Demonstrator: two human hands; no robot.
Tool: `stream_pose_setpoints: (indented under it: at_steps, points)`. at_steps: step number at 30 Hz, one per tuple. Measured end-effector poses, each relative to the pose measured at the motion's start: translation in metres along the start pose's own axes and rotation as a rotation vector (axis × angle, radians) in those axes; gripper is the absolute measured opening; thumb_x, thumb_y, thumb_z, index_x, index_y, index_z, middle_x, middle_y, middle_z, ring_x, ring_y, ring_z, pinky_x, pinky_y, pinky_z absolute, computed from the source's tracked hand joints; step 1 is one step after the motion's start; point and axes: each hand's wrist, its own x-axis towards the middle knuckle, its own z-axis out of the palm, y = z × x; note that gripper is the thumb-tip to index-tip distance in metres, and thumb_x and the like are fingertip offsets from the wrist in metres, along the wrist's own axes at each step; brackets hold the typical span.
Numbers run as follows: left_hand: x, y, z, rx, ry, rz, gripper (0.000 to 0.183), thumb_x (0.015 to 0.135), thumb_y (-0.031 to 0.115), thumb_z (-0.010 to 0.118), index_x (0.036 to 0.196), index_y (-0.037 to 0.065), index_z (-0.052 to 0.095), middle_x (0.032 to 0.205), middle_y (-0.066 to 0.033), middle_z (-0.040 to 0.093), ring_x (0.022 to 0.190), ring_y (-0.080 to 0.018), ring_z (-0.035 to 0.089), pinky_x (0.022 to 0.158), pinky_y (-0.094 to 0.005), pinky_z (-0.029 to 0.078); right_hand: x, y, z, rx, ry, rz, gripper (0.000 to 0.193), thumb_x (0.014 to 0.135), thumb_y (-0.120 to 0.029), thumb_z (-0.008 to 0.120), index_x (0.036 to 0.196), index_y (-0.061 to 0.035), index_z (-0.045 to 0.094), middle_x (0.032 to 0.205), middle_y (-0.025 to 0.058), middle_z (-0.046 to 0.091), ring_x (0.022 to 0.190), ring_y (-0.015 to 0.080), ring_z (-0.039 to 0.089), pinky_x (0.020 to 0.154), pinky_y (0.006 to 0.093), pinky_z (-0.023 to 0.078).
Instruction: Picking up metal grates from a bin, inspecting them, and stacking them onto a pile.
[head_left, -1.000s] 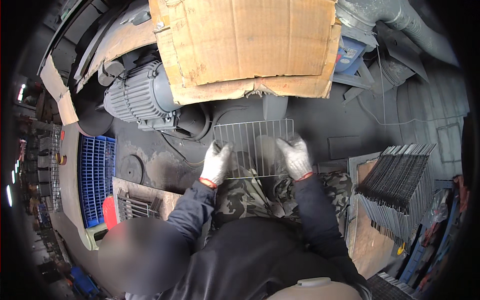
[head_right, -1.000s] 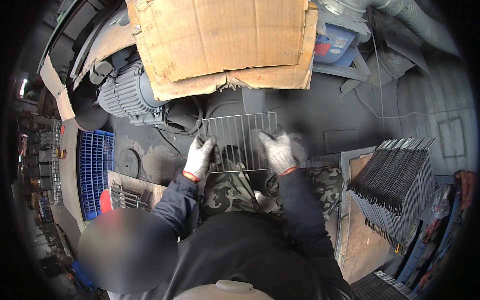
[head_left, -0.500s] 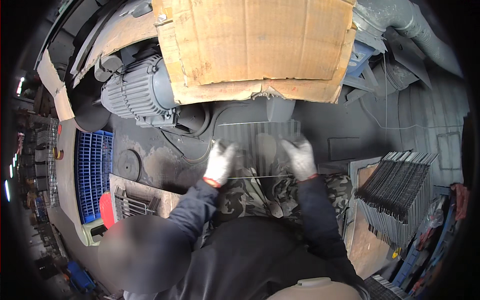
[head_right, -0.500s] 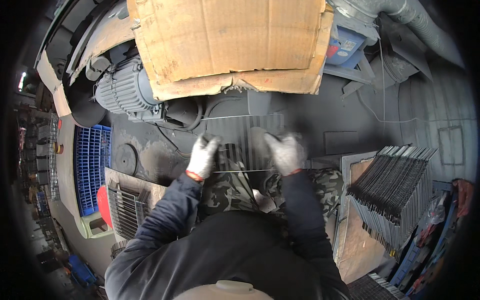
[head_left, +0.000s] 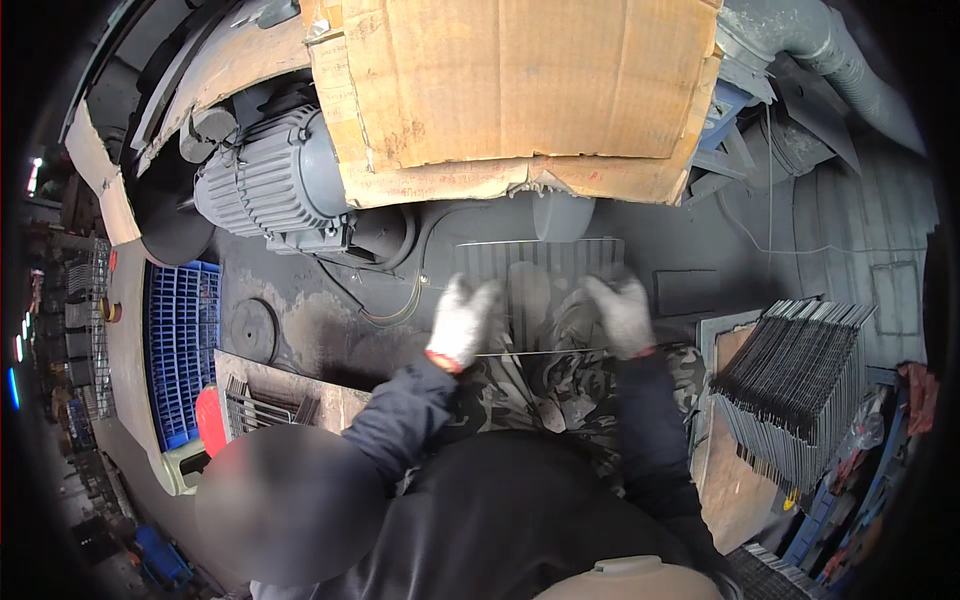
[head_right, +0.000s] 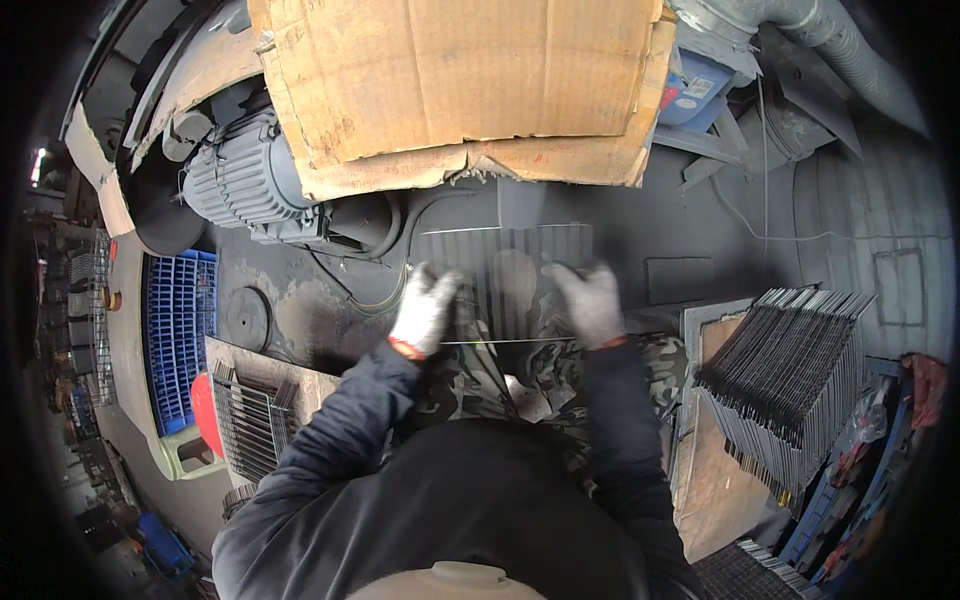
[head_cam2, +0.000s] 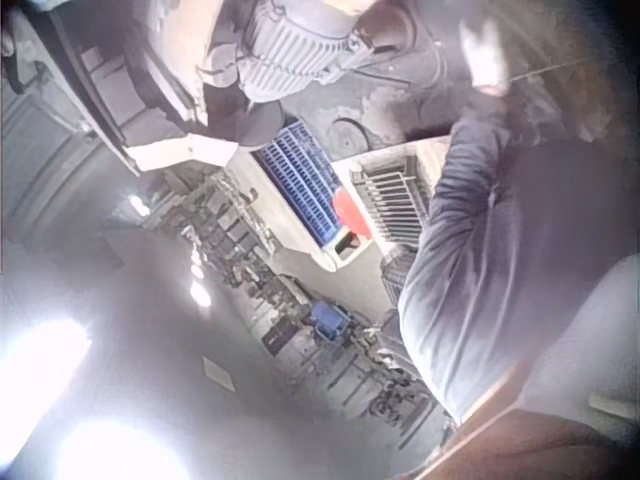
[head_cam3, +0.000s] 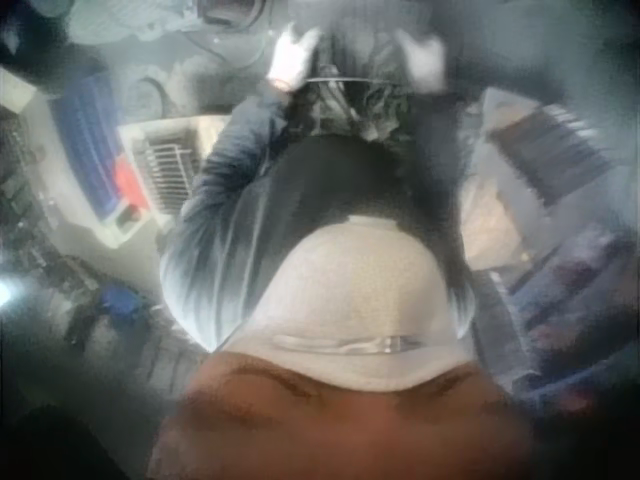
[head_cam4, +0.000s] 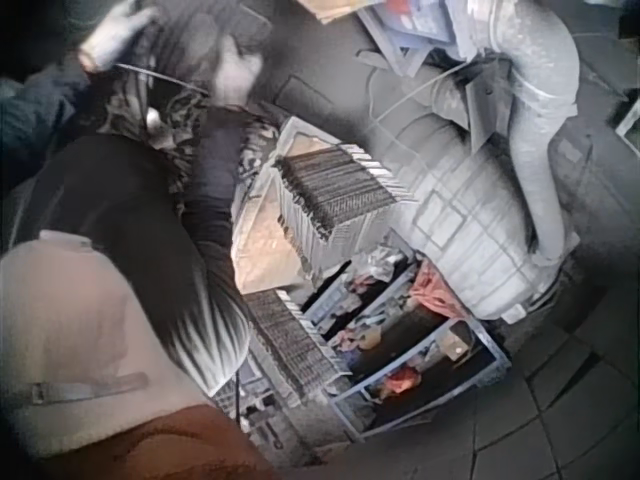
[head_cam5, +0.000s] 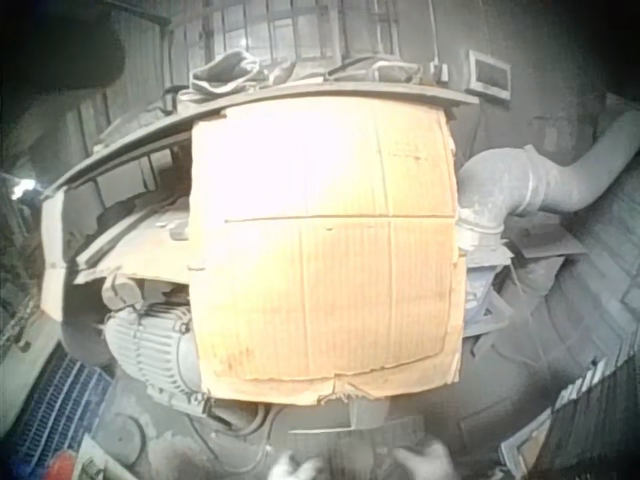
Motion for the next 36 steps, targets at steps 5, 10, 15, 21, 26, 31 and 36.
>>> stream_pose_setpoints:
  at_steps: [5,10,15,21,26,31,36]
  points:
    - [0.0,0.044,-0.05,-0.058,-0.096,-0.176,0.018,0.104,0.017,0.07,0.114,0.005,0.061,0.08,-0.0032,0.067,0.056,-0.0125,0.061,0.049,-0.0267,0.05,0.007,0.032,0.033,-0.079,-0.014,0.155,0.025,0.096,-0.007,0.076,0.119,0.0006,0.073,0.108,0.0062,0.077,0.091,0.0145,0.071,0.084,0.0318,0.057]
    - [-0.007,0.084,0.027,0.005,-0.238,-0.339,0.028,0.101,0.019,0.072,0.114,-0.001,0.058,0.082,-0.0052,0.066,0.063,-0.0153,0.064,0.056,-0.0296,0.054,-0.022,-0.025,-0.043,0.128,0.098,0.343,0.032,0.096,-0.018,0.076,0.118,0.004,0.073,0.11,0.0104,0.077,0.095,0.0195,0.073,0.086,0.0298,0.057]
    - [-0.003,0.056,0.031,-0.187,-0.428,-0.385,0.026,0.103,0.015,0.07,0.121,0.0,0.061,0.088,-0.0072,0.068,0.062,-0.0166,0.066,0.053,-0.0304,0.057,-0.053,-0.043,-0.072,0.086,0.061,0.245,0.036,0.099,-0.013,0.067,0.132,0.0025,0.067,0.116,0.009,0.074,0.101,0.0182,0.072,0.092,0.0311,0.058]
    - [0.01,0.078,-0.084,-0.295,-0.252,-0.472,0.02,0.103,0.013,0.064,0.12,0.001,0.063,0.087,-0.0075,0.071,0.068,-0.0191,0.071,0.062,-0.0324,0.062,-0.006,0.015,0.02,0.427,-0.187,0.255,0.027,0.103,-0.015,0.068,0.125,0.0011,0.07,0.104,0.0143,0.077,0.08,0.0232,0.074,0.067,0.0314,0.059]
    - [0.012,0.098,-0.046,-0.161,-0.308,-0.495,0.022,0.102,0.015,0.067,0.118,0.001,0.063,0.091,-0.0096,0.07,0.071,-0.0206,0.071,0.063,-0.0357,0.064,-0.005,0.042,-0.031,-0.445,-0.184,-0.353,0.03,0.105,-0.013,0.06,0.13,0.001,0.07,0.102,0.0106,0.074,0.086,0.0195,0.072,0.072,0.0308,0.059]
    - [0.005,0.062,0.057,-0.153,-0.53,-0.401,0.033,0.098,0.018,0.072,0.123,-0.003,0.064,0.098,-0.0095,0.07,0.083,-0.0193,0.071,0.075,-0.039,0.062,-0.052,-0.047,-0.098,0.118,0.157,0.139,0.035,0.1,-0.016,0.064,0.13,0.0025,0.069,0.107,0.0088,0.076,0.087,0.0177,0.073,0.079,0.0303,0.058]
    - [-0.005,0.086,0.01,-0.238,-0.554,-0.456,0.032,0.099,0.018,0.069,0.124,-0.003,0.066,0.094,-0.0108,0.072,0.076,-0.0217,0.071,0.072,-0.0355,0.061,-0.035,-0.053,-0.053,0.063,-0.033,0.139,0.026,0.102,-0.017,0.066,0.117,0.0018,0.076,0.112,0.0118,0.076,0.085,0.0162,0.07,0.075,0.0304,0.057]
